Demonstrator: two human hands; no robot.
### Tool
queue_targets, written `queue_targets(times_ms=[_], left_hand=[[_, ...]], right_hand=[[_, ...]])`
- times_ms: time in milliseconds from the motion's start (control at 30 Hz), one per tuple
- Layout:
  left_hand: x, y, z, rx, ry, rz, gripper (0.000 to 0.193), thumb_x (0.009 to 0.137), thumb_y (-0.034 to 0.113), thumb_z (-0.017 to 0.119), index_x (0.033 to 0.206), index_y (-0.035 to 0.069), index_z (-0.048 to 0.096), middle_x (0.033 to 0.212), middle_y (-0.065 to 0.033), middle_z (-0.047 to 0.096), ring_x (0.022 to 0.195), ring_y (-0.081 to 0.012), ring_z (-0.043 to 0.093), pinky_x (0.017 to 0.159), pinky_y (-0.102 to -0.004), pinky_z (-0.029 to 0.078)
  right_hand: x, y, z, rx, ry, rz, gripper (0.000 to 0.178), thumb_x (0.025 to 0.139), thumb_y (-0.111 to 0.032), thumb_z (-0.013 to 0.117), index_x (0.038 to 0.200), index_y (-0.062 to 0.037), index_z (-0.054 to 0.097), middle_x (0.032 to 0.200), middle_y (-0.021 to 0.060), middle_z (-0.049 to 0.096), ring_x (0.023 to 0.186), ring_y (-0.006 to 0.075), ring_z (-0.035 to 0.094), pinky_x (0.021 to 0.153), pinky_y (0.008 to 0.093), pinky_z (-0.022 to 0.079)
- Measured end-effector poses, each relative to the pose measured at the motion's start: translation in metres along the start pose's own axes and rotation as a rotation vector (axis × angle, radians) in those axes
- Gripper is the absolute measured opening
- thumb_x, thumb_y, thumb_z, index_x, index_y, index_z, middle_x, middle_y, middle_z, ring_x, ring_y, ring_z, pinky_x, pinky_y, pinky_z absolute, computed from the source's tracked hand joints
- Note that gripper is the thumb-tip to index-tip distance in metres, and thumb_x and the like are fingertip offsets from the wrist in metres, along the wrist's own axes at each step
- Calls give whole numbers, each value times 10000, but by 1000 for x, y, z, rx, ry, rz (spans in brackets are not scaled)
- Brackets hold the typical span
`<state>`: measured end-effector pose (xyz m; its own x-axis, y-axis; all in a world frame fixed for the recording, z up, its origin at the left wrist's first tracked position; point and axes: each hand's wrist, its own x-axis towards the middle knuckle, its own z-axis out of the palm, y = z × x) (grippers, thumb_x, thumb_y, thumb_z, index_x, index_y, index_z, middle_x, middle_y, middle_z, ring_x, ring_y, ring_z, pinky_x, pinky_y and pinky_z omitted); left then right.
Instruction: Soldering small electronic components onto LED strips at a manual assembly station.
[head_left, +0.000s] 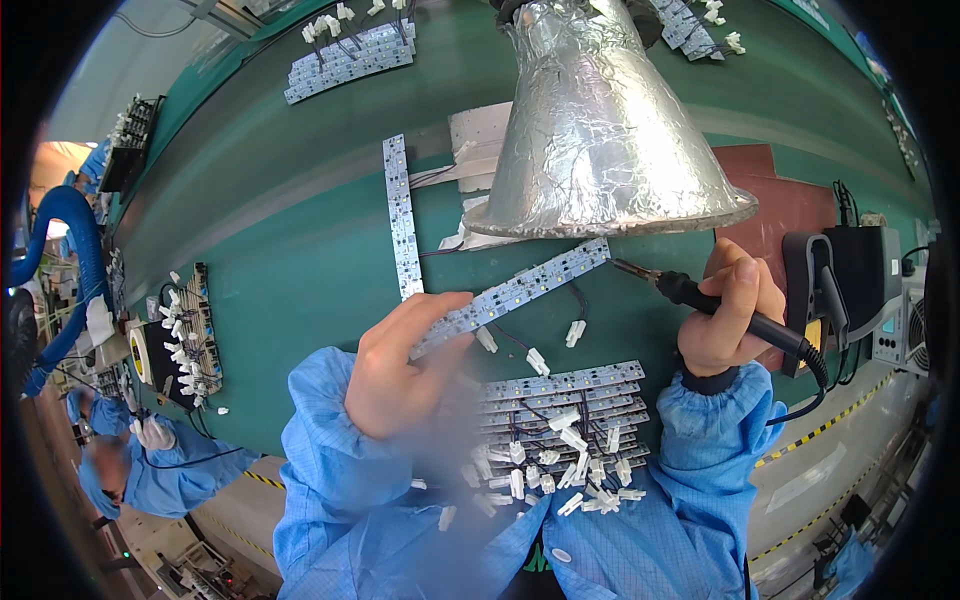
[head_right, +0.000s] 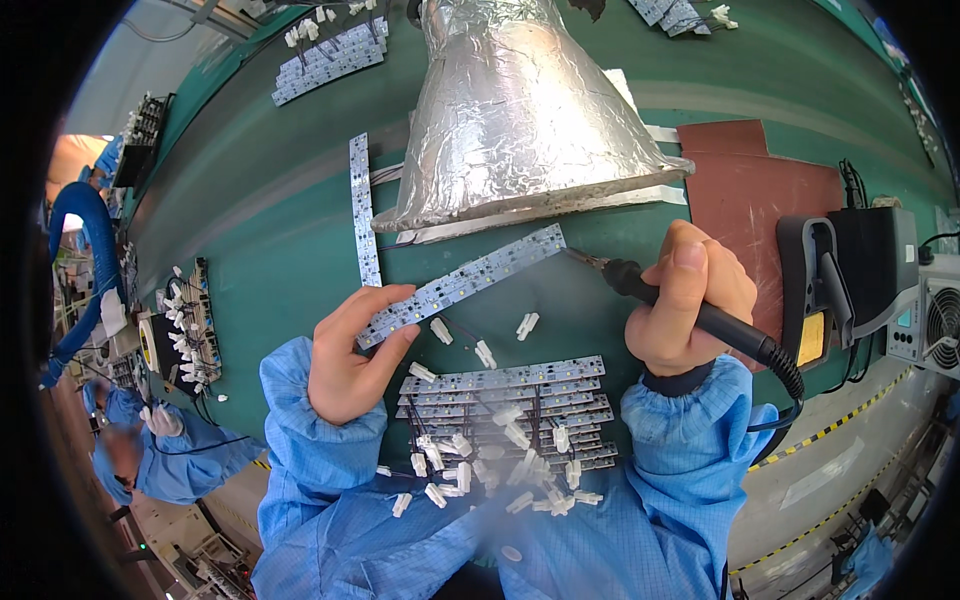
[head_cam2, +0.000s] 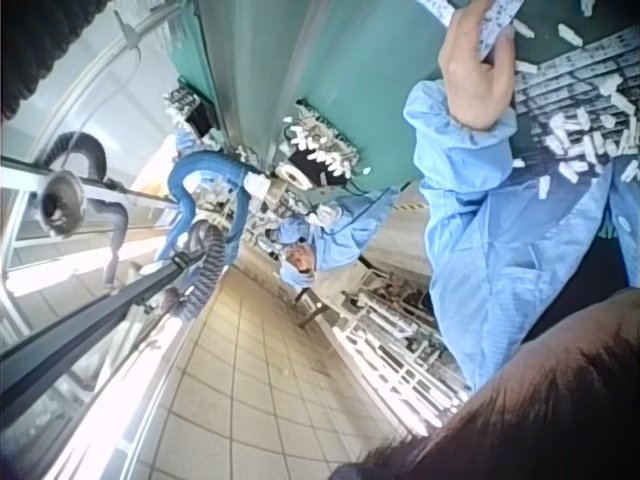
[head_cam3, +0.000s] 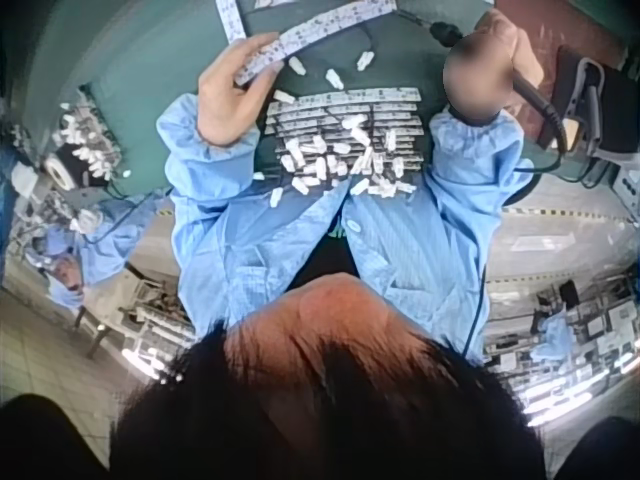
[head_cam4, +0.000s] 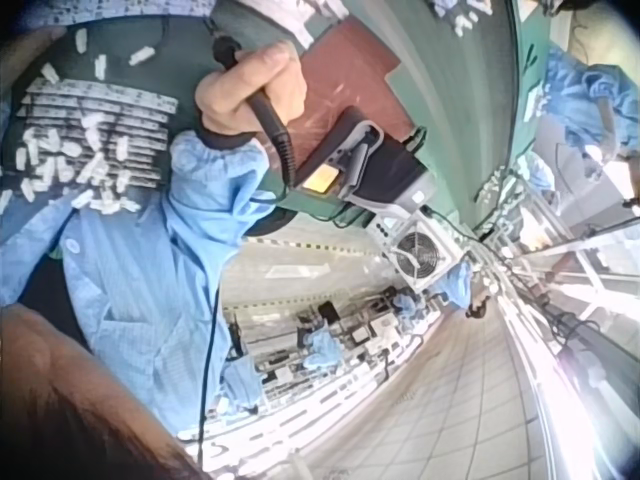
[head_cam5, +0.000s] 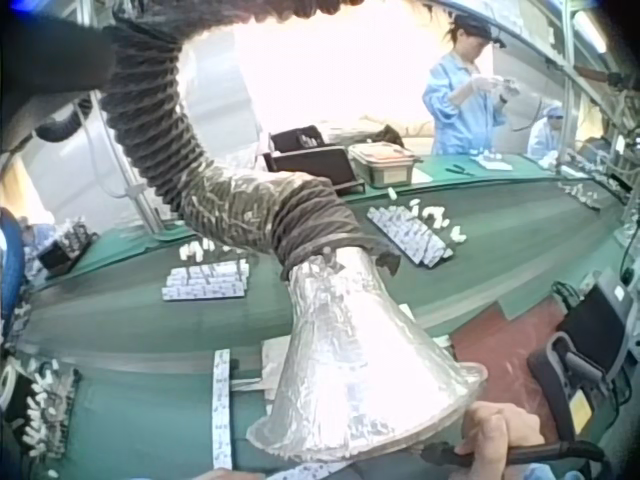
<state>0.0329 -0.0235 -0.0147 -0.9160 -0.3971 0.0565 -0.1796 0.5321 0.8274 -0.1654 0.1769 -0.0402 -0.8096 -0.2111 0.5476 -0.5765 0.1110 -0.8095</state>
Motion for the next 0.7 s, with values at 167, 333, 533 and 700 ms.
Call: queue_targets(times_ms=[167,333,533,700], left_hand=[[1,-1,1,4,4,-2,319,797,-40,706,1109,-63,643,978,-170,673,876,-250,657,795,-307,495],[2,1,-2,4,2,-13,317,801,-36,700,1112,-61,644,968,-167,672,854,-248,657,782,-303,495],[-7,9,-26,17,-35,-43,325,793,-7,707,1107,-67,649,953,-163,677,851,-230,659,775,-300,494],[-43,-8,-65,-2,221,-267,339,813,8,677,1150,-33,662,939,-110,707,766,-147,636,700,-267,500]], right_hand=[[1,1,1,26,14,4,436,972,-212,465,597,6,414,575,89,466,514,118,380,516,288,280],[8,-1,4,98,145,60,419,963,-201,462,595,-8,407,562,85,447,506,124,360,506,296,287],[24,15,-15,372,255,67,402,953,-169,460,585,-43,361,536,57,351,496,142,320,513,302,283],[23,7,-11,326,230,38,405,954,-162,469,583,-48,353,541,39,316,505,125,293,516,301,272]])
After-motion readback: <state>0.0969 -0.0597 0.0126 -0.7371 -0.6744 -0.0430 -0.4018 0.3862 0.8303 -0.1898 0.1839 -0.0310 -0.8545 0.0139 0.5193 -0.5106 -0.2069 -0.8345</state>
